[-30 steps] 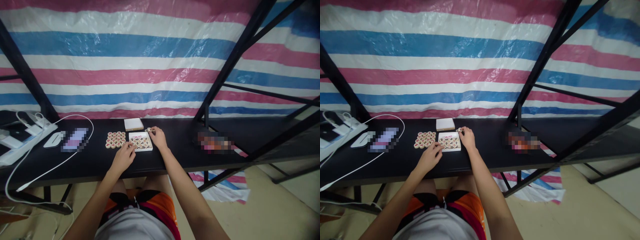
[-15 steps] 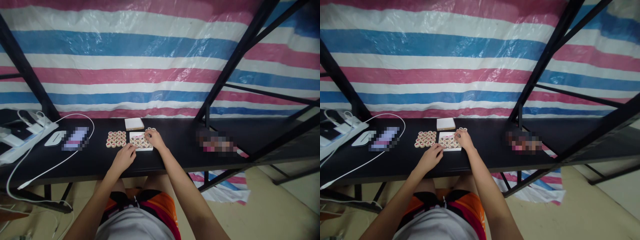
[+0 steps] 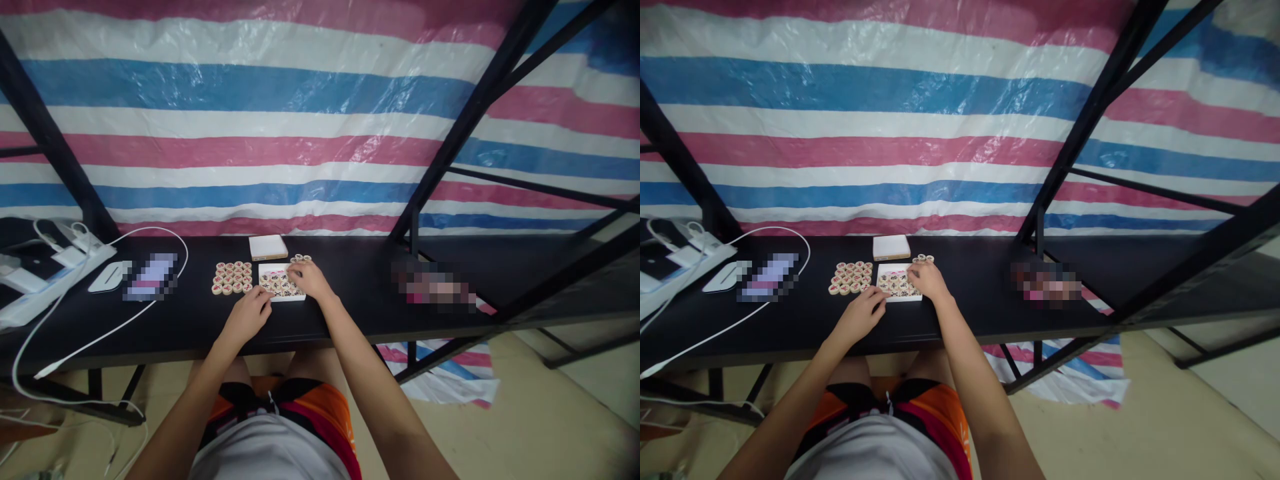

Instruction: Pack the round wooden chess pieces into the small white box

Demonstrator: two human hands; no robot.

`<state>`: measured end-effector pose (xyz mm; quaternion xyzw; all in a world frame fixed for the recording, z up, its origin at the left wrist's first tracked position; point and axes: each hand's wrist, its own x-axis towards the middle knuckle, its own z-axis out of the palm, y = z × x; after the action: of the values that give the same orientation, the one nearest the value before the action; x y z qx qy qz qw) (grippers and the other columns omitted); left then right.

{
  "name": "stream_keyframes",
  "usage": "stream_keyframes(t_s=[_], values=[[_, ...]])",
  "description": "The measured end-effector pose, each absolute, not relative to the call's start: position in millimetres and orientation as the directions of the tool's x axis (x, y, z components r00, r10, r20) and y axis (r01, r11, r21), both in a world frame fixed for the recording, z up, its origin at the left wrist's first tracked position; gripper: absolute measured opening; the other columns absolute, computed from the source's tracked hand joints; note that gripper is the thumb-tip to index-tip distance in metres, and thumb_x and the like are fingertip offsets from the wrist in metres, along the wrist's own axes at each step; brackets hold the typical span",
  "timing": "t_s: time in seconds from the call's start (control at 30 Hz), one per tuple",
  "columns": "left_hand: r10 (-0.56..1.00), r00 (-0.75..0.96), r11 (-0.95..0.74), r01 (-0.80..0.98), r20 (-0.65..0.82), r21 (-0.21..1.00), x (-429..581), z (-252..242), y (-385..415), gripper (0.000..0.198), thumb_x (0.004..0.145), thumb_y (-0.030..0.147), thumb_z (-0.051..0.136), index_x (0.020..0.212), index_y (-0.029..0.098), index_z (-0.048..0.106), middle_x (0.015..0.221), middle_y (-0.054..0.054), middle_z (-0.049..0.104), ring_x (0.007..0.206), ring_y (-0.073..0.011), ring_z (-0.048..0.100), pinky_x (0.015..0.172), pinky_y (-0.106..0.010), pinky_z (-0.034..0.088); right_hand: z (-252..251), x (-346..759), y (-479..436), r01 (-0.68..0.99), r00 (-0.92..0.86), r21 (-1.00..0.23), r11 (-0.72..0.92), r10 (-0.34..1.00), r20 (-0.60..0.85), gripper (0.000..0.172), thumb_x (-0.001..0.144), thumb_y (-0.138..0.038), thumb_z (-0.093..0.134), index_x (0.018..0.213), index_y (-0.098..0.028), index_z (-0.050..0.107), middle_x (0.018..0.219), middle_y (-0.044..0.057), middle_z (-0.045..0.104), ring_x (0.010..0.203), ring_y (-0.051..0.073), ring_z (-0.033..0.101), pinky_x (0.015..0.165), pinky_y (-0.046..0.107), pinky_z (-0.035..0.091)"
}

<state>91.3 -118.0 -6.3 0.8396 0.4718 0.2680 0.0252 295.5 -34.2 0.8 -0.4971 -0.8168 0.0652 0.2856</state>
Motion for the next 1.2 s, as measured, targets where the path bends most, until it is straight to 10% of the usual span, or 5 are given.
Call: stream_keyframes(t_s=[1.2], values=[[0.805,0.403,-0.565,0.746,0.435,0.353,89.4,-8.4,-115.6,0.028,0.089,0.016,0.042,0.106,0.02,0.064,0.097,-0.005,0.059,0.089,-0.0153,0.061,0.081,-0.027,0.05,-14.7,312.9,-25.6,0.937,0.044,-0.343,0.072,0.947,0.319,0.036,0.084,-0.019,0.048,0.117,-0.02,0.061,0.12,0.011,0.057,0.104,0.025,0.052,0.088,0.034,0.041]])
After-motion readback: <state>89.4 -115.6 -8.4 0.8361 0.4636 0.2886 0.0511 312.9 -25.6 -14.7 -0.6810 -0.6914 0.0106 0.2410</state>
